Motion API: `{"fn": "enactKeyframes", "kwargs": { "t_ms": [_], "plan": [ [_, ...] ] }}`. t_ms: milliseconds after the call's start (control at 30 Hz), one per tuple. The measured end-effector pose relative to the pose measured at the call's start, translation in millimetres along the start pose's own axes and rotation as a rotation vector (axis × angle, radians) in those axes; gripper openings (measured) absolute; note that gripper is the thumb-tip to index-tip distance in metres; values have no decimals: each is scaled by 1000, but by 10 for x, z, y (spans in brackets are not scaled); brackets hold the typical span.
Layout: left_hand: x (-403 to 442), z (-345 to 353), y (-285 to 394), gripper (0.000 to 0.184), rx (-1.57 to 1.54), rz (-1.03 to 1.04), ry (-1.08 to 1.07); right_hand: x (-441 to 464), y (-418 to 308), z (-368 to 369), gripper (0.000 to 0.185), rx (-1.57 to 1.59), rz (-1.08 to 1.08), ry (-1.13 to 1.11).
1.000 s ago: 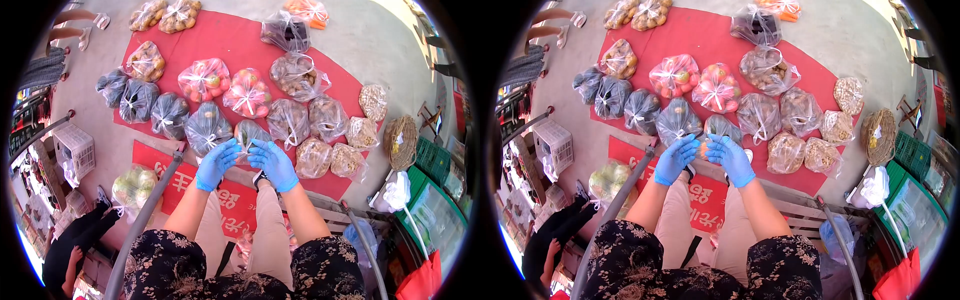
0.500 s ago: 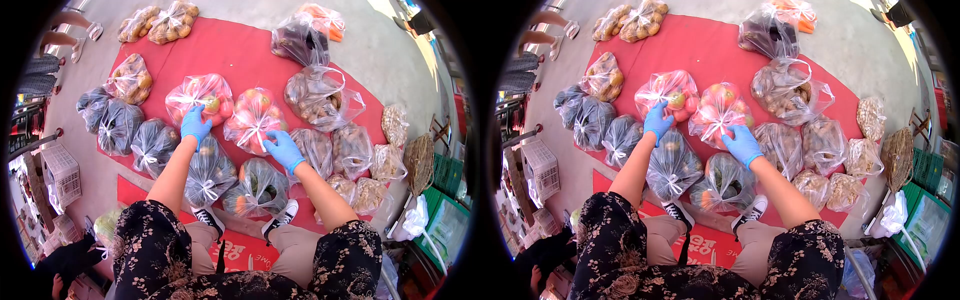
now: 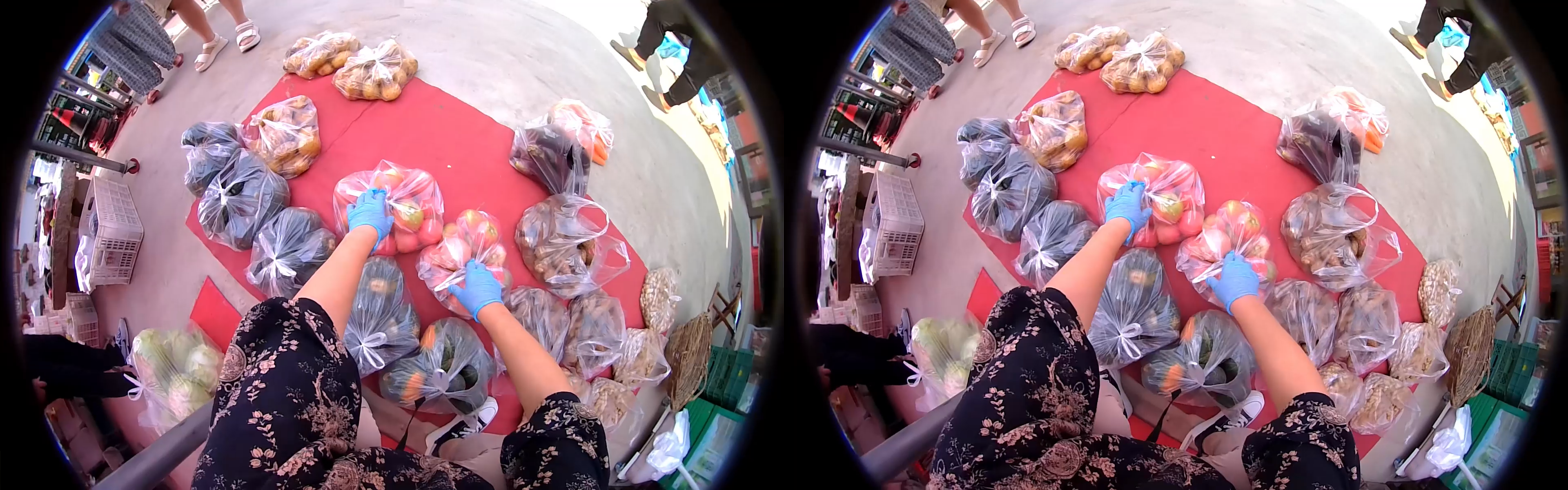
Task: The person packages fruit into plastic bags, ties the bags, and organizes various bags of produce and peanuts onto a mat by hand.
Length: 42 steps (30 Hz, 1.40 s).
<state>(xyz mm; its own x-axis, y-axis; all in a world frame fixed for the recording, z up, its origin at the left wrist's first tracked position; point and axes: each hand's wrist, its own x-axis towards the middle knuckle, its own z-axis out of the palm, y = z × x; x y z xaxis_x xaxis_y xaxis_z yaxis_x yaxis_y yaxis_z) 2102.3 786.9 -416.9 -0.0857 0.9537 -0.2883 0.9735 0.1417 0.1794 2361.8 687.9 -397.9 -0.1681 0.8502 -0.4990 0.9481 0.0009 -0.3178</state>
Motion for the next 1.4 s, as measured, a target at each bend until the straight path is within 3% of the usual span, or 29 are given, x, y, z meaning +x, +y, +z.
{"fn": "enactKeyframes", "kwargs": {
  "t_ms": [67, 100, 167, 267, 367, 533, 700, 900, 1200, 1400],
  "plan": [
    [71, -19, -55, 60, -65, -25, -47, 125, 52, 126, 51, 32, -8, 116],
    [137, 62, -103, 49, -22, 3, 79, 196, 105, 179, 48, 63, 18, 133],
    [274, -38, -138, 46, -36, -81, 7, 229, 177, 275, 39, 123, 88, 205],
    [229, -105, -106, 39, -26, -136, 21, 201, 169, 192, 37, 42, 156, 166],
    [208, 63, -198, 29, -23, 47, 205, 248, 219, 130, 35, 136, 146, 143],
    [451, 267, -326, 30, -289, 36, 80, 270, 352, 241, 37, 401, 116, 214],
    [570, 416, -394, 27, -554, 57, 218, 431, 345, 332, 36, 716, 116, 325],
    [457, 86, -382, 23, -566, 167, 344, 381, 171, -14, 32, 625, 76, 400],
    [579, -121, -479, 22, -683, -8, 604, 614, -119, -205, 27, 851, 82, 475],
    [806, -170, -778, 22, -795, -203, 717, 1168, -361, -247, 33, 914, 87, 480]
  ]
}}
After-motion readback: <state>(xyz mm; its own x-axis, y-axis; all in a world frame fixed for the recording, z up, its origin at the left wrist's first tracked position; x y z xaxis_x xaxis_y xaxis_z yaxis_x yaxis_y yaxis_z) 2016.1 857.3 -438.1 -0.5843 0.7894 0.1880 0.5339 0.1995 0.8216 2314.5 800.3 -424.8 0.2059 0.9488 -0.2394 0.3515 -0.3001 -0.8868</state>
